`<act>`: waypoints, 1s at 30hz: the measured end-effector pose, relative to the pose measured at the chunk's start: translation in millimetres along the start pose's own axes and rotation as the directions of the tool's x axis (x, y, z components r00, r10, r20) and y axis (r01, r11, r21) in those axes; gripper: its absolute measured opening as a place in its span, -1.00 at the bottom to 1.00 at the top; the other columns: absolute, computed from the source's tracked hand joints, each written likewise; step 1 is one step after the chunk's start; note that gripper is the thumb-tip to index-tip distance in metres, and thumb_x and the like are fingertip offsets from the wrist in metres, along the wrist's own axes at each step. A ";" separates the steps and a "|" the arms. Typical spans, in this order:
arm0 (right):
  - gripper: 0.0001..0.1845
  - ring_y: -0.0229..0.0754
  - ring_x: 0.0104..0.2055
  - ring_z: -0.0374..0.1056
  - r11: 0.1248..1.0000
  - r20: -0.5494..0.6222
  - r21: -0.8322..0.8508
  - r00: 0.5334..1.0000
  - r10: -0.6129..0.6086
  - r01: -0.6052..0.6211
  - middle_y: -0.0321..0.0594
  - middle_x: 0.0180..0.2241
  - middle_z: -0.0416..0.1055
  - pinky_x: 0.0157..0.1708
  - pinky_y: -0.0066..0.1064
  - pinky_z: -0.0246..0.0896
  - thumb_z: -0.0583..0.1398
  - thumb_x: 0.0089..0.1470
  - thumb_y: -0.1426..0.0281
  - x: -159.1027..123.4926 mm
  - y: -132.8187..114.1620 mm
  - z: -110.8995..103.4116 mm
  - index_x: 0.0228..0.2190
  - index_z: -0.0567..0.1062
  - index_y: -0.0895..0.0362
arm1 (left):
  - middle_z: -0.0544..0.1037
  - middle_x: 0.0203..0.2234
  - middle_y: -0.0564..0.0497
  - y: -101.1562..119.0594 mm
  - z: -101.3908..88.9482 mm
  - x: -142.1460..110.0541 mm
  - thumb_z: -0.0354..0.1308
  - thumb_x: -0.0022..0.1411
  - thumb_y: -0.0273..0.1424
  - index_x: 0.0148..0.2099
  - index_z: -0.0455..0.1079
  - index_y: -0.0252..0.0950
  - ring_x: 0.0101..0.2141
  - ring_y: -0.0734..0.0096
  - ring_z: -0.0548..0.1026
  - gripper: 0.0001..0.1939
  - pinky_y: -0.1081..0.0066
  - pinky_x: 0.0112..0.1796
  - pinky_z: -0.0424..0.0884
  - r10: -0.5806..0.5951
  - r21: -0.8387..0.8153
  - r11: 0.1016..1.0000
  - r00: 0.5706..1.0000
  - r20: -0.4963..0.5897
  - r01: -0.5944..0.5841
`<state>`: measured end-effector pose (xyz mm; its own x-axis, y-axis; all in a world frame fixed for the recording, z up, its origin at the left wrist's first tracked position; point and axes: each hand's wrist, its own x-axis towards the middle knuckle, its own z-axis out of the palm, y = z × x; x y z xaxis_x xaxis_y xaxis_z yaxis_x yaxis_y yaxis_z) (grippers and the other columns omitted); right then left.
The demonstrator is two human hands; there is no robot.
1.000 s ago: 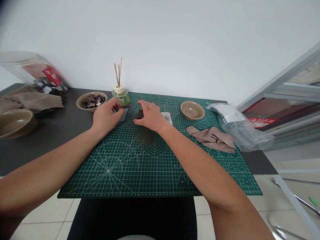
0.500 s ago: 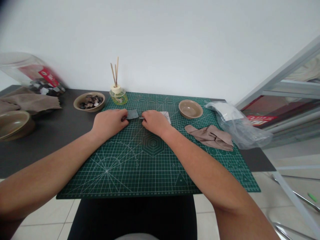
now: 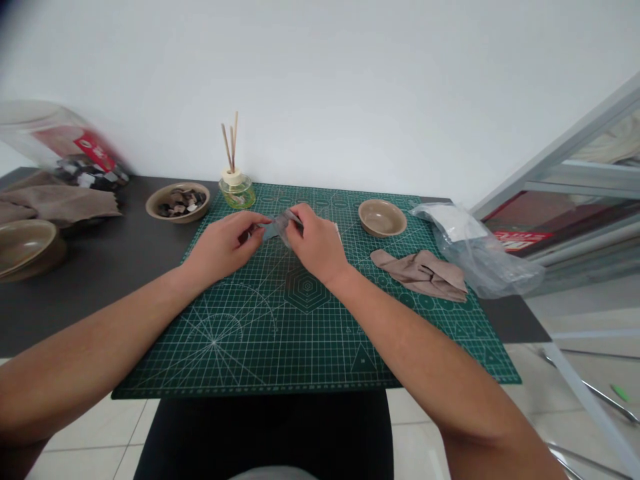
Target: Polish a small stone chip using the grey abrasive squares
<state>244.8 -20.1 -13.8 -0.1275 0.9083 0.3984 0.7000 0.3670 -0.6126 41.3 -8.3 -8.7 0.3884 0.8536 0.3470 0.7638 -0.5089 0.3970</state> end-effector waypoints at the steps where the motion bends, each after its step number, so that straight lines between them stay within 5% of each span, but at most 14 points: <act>1: -0.81 -0.10 -0.30 0.50 0.997 -0.001 0.072 1.000 0.013 -0.013 -0.26 -0.29 0.59 -0.29 -0.31 0.29 0.12 0.30 0.27 -3.9 -1.0 1.3 -0.15 0.50 0.02 | 0.64 -0.29 -0.04 -0.3 1.7 -0.4 0.07 0.40 -0.31 0.09 0.52 -0.24 -0.35 0.29 0.55 -0.68 0.34 -0.29 0.38 0.031 -0.098 0.995 0.999 0.011 -0.030; 7: -0.89 -0.15 -0.35 0.46 0.973 -0.013 0.228 0.999 0.041 -0.037 -0.33 -0.38 0.54 -0.29 -0.34 0.28 0.24 0.13 0.32 -12.9 1.7 8.0 -0.26 0.50 0.05 | 0.46 -0.49 0.14 -6.9 11.7 0.5 0.23 0.30 -0.28 0.10 0.47 -0.21 -0.52 0.45 0.37 -0.65 0.42 -0.43 0.28 -0.069 -0.413 0.908 0.998 0.005 0.065; 13: -0.86 -0.15 -0.23 0.50 0.968 0.046 0.244 0.996 -0.076 0.063 -0.30 -0.25 0.62 -0.19 -0.35 0.31 0.29 0.14 0.33 -11.3 5.8 7.8 -0.22 0.58 0.05 | 0.45 -0.51 0.13 -7.0 10.2 -0.6 0.20 0.29 -0.25 -0.20 0.50 -0.20 -0.52 0.46 0.33 -0.85 0.41 -0.46 0.23 -0.042 -0.385 0.921 0.999 0.033 0.051; 17: -0.89 -0.14 -0.23 0.51 0.989 0.080 0.123 0.992 -0.098 0.087 -0.29 -0.27 0.63 -0.18 -0.35 0.30 0.27 0.20 0.34 -12.6 3.3 7.0 -0.24 0.62 0.05 | 0.41 -0.54 0.15 -6.8 12.8 -1.6 0.23 0.28 -0.29 -0.21 0.48 -0.21 -0.53 0.48 0.33 -0.89 0.42 -0.48 0.24 -0.038 -0.449 0.892 0.999 0.039 0.051; 20: -0.86 -0.14 -0.26 0.53 0.998 0.047 0.020 0.997 -0.059 0.058 -0.29 -0.29 0.66 -0.22 -0.36 0.31 0.28 0.19 0.36 -13.5 2.6 5.2 -0.22 0.65 0.04 | 0.49 -0.52 0.17 -8.6 17.8 -0.6 0.34 0.19 -0.31 -0.07 0.41 -0.21 -0.55 0.47 0.43 -0.72 0.43 -0.48 0.35 -0.100 -0.642 0.757 0.992 0.075 0.124; 24: -0.69 -0.13 -0.11 0.61 0.996 -0.033 -0.042 0.996 -0.086 0.085 -0.29 -0.09 0.71 -0.08 -0.34 0.42 0.26 0.22 0.40 -15.6 3.2 1.9 -0.03 0.68 0.00 | 0.62 -0.45 0.09 -8.6 22.0 0.8 0.42 0.05 -0.37 -0.20 0.40 -0.24 -0.41 0.38 0.63 -0.70 0.37 -0.30 0.57 -0.200 -0.812 0.543 0.972 0.121 0.213; 30: -0.53 -0.19 0.07 0.60 0.972 0.016 -0.110 0.978 -0.207 0.208 -0.38 0.09 0.63 0.06 -0.35 0.48 0.21 0.23 0.50 -20.3 0.0 1.8 0.11 0.62 -0.08 | 0.68 -0.44 0.06 -1.7 16.4 -0.6 0.44 0.00 -0.36 -0.27 0.46 -0.26 -0.39 0.34 0.68 -0.73 0.32 -0.24 0.64 -0.289 -0.835 0.451 0.937 0.197 0.315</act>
<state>246.1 -38.1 -23.1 -0.2811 0.8156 0.5057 0.7309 0.5234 -0.4379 48.3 -6.1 -23.5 0.2445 0.9687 0.0428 0.0368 -0.0533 0.9979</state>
